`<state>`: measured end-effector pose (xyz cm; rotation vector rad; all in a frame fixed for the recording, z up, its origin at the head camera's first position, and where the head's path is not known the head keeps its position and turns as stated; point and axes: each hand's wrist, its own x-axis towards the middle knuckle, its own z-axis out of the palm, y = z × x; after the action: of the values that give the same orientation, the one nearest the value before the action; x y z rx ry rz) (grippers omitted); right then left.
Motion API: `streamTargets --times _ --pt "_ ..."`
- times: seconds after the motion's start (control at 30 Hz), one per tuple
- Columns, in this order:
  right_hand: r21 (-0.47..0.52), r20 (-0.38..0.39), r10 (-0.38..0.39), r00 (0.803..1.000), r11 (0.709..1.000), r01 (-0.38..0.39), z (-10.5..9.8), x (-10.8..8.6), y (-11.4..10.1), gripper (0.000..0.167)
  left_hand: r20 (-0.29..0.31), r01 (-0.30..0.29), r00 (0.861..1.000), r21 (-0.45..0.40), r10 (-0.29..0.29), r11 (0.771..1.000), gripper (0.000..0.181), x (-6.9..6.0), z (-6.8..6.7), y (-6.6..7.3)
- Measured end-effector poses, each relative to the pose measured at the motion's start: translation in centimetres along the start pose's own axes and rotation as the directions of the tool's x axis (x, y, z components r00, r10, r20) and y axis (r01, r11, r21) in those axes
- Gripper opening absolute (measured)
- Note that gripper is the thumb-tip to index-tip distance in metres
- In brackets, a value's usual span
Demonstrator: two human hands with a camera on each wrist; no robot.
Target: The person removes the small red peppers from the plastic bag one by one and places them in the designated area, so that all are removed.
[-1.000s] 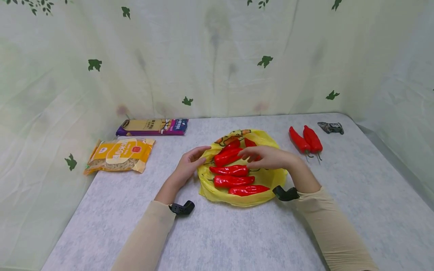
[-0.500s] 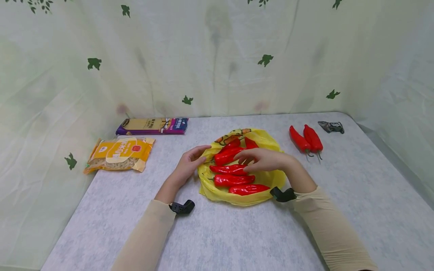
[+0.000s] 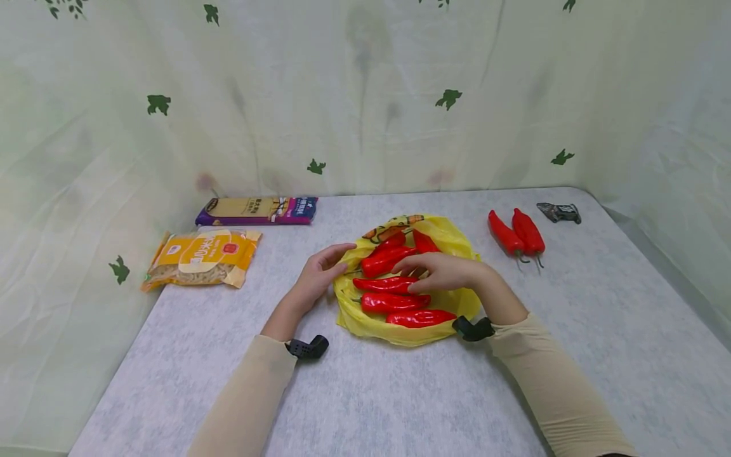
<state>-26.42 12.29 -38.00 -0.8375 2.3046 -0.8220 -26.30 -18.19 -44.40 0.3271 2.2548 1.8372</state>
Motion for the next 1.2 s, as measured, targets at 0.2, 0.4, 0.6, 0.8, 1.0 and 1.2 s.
streamTargets --times 0.2,0.4,0.6,0.8,1.0,1.2 --pt "0.0 0.004 0.018 1.0 1.0 -0.018 0.24 0.22 0.06 0.047 -0.005 0.003 1.0 0.006 -0.003 1.0 0.04 0.07 0.0 -0.09" --pt "-0.008 0.004 0.027 1.0 1.0 -0.027 0.42 0.39 -0.04 0.046 -0.005 -0.004 1.0 0.006 0.004 1.0 0.04 0.02 0.01 0.04" --pt "-0.022 -0.001 0.037 0.999 0.999 -0.037 0.5 0.43 -0.11 0.043 0.002 -0.008 1.0 -0.006 0.008 1.0 0.041 0.06 0.04 0.0" --pt "-0.013 -0.008 0.037 0.999 0.999 -0.037 0.45 0.47 -0.02 0.041 -0.002 -0.008 1.0 -0.004 0.008 1.0 0.04 0.01 0.08 0.01" --pt "0.001 -0.025 0.041 0.999 0.999 -0.041 0.25 0.41 0.16 0.041 -0.004 -0.016 1.0 0.01 0.016 1.0 0.04 -0.06 0.1 0.16" --pt "0.012 -0.049 0.015 0.999 1.0 -0.014 0.05 0.24 0.22 0.04 -0.003 -0.021 1.0 0.01 0.021 1.0 0.04 -0.07 0.06 0.16"
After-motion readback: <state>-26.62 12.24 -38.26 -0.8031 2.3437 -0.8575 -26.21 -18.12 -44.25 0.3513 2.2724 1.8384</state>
